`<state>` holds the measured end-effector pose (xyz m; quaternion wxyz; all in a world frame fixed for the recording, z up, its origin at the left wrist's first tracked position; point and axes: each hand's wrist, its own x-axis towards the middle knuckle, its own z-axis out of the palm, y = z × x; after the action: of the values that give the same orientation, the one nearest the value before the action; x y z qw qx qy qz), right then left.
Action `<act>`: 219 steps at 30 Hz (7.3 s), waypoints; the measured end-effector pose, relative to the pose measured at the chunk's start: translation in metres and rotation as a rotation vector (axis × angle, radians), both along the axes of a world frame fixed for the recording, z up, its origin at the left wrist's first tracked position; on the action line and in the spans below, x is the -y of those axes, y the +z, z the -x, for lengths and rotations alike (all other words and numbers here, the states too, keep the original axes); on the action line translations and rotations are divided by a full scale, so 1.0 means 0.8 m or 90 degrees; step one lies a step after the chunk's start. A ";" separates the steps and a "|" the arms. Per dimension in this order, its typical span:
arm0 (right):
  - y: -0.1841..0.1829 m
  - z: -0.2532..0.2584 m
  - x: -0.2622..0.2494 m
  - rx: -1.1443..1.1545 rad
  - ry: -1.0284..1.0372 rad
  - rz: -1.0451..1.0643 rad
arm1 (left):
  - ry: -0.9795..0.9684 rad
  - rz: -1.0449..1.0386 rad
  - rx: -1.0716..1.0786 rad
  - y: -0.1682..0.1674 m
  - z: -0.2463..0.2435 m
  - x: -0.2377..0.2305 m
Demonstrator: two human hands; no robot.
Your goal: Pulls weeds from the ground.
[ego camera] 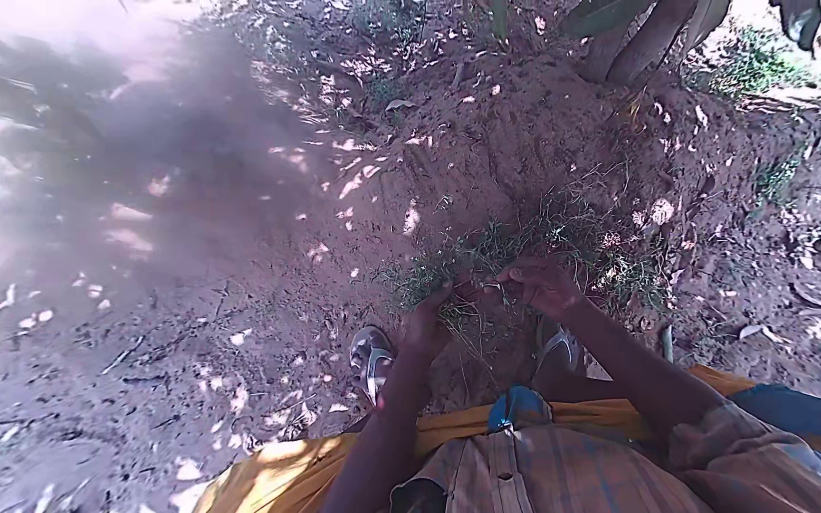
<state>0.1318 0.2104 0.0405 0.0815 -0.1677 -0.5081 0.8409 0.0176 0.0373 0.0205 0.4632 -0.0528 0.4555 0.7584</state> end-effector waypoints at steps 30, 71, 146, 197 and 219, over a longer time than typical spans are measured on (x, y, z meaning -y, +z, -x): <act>0.004 -0.007 0.047 0.026 0.065 -0.698 | 0.065 -0.008 -0.007 -0.003 -0.009 -0.003; 0.066 -0.037 0.008 0.073 -0.116 -0.096 | 0.012 0.010 -0.043 -0.003 0.001 -0.013; 0.024 -0.004 0.040 0.246 0.145 -0.445 | 0.064 0.308 -0.191 -0.005 -0.011 0.003; -0.048 -0.003 0.008 0.348 0.137 -0.232 | 0.183 0.242 -0.188 -0.008 0.008 0.000; -0.116 0.053 0.048 0.530 0.457 -0.845 | 0.214 0.430 -0.294 -0.040 0.028 0.029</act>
<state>0.0890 0.1717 -0.0520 -0.3012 -0.2093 -0.9052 0.2148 -0.0051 0.0139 -0.0117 0.1762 -0.1035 0.7546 0.6236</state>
